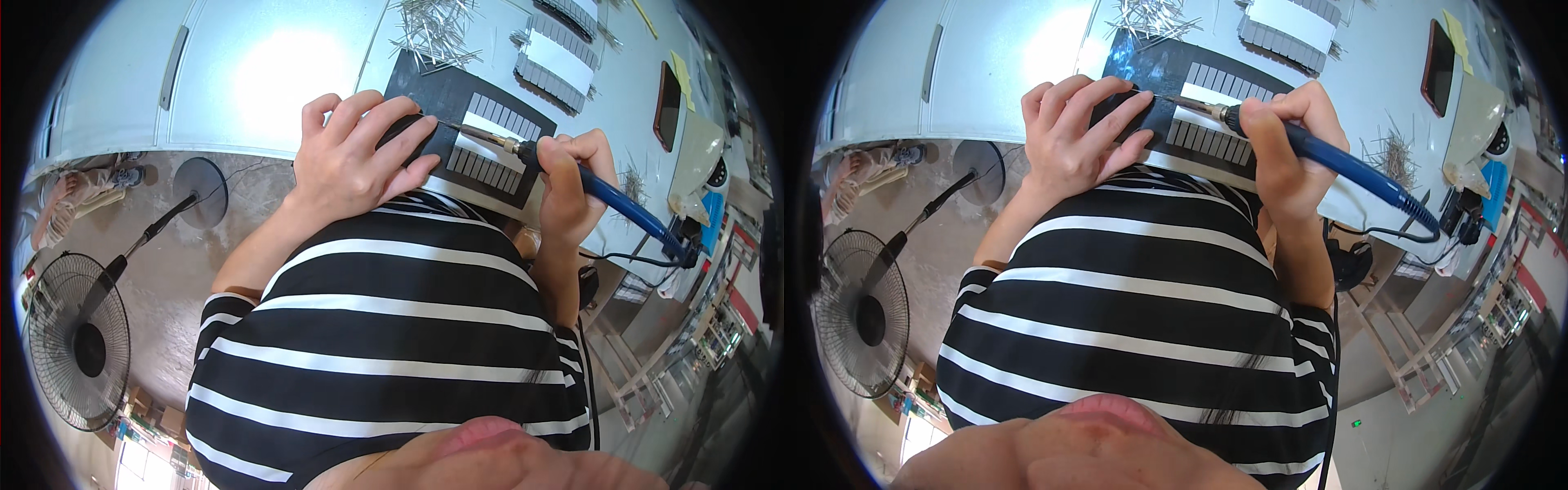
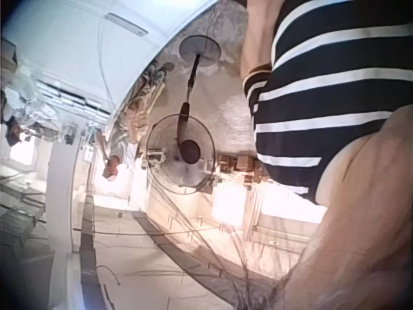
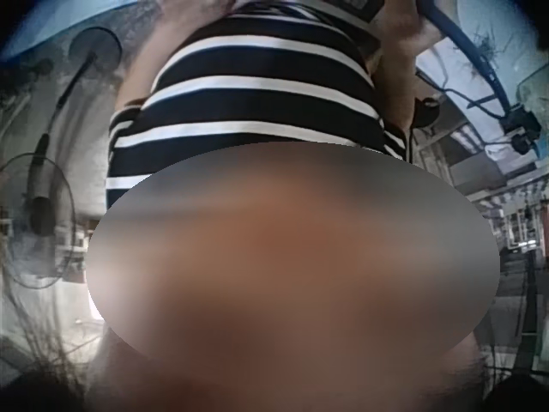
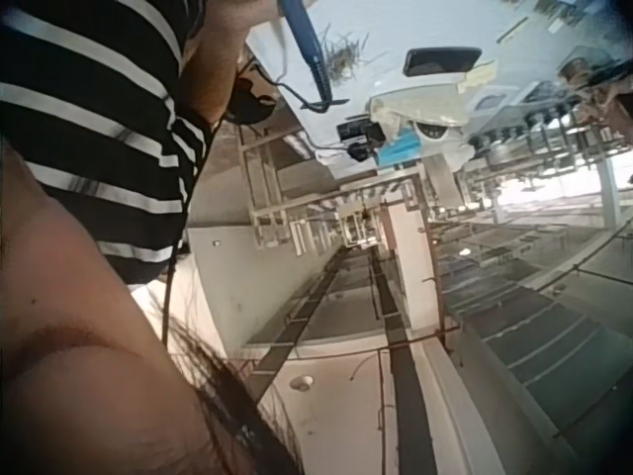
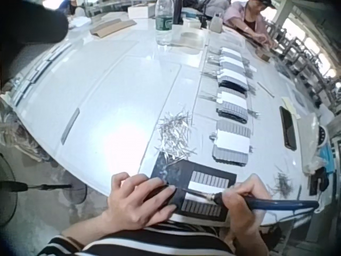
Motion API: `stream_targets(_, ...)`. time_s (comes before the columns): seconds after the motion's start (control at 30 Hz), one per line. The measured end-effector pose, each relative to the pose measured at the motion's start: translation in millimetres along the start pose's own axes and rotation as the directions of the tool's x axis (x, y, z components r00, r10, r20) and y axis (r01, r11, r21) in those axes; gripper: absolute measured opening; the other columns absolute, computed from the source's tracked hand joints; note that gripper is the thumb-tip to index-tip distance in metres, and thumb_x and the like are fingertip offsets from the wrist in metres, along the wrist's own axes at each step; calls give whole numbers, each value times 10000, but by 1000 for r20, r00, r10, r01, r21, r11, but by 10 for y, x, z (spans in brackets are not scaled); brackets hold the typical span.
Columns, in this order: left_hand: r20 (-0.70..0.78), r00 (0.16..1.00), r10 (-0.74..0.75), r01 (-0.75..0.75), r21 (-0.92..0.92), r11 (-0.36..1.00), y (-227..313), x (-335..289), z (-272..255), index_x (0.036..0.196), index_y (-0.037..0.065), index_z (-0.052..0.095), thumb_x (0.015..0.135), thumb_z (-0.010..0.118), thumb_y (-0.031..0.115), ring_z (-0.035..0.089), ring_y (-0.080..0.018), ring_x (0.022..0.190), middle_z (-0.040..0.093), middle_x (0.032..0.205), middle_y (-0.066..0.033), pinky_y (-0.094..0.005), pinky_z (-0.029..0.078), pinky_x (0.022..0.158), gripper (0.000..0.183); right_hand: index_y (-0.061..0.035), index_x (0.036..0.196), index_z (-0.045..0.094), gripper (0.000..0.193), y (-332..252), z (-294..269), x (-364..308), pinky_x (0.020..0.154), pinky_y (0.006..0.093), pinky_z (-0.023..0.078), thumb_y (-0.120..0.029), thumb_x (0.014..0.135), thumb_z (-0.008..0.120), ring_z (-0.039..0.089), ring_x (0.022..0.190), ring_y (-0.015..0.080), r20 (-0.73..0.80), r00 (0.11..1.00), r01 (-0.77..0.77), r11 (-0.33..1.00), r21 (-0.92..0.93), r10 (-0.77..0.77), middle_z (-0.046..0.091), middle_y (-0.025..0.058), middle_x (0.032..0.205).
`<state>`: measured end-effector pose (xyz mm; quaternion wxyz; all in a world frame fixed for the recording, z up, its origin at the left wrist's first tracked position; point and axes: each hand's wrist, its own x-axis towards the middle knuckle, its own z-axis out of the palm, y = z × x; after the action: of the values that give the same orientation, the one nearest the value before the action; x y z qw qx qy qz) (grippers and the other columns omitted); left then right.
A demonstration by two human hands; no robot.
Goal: The person solders metal wires onto components using a soldering iron and stacks the completed components on the table.
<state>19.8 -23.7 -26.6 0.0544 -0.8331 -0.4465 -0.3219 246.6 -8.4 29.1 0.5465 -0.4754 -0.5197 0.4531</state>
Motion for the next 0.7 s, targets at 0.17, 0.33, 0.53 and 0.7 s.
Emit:
stream_targets(0.17, 20, 1000, -1, 1, 3, 1000, 3, 4, -8, 1118, 198, 729, 838, 703, 412, 552, -178, 970, 643, 1110, 17, -359, 328, 886, 354, -32, 733, 510, 211, -56, 2, -3, 500, 195, 268, -2, 858, 677, 361, 563, 11, 58, 992, 124, 968, -218, -114, 461, -29, 611)
stream_targets(0.33, -8, 1000, -9, 9, 7, 1000, 8, 15, 4, 1131, 185, 726, 829, 703, 417, 556, -174, 947, 647, 1084, 21, -358, 328, 886, 382, -31, 727, 521, 215, -114, 17, 15, 503, 194, 276, -24, 857, 692, 374, 568, 13, 45, 998, 62, 976, -209, -53, 471, -28, 629)
stream_targets(0.53, -16, 1000, -17, 17, 15, 1000, 14, -2, 5, 1137, 160, 721, 833, 694, 425, 559, -170, 936, 653, 1058, 17, -357, 329, 889, 404, -29, 731, 531, 210, -78, 2, 0, 506, 195, 276, -36, 858, 698, 370, 567, 14, 27, 999, 29, 987, -158, -25, 482, -21, 649)
stream_targets(0.7, -18, 1000, -17, 17, 19, 1000, 20, -11, 8, 1142, 154, 718, 834, 693, 424, 559, -171, 937, 654, 1057, 12, -355, 331, 887, 410, -26, 742, 526, 203, -35, -24, -11, 516, 190, 280, -22, 857, 694, 368, 571, 13, 9, 1000, 29, 993, -118, -28, 488, -11, 657)
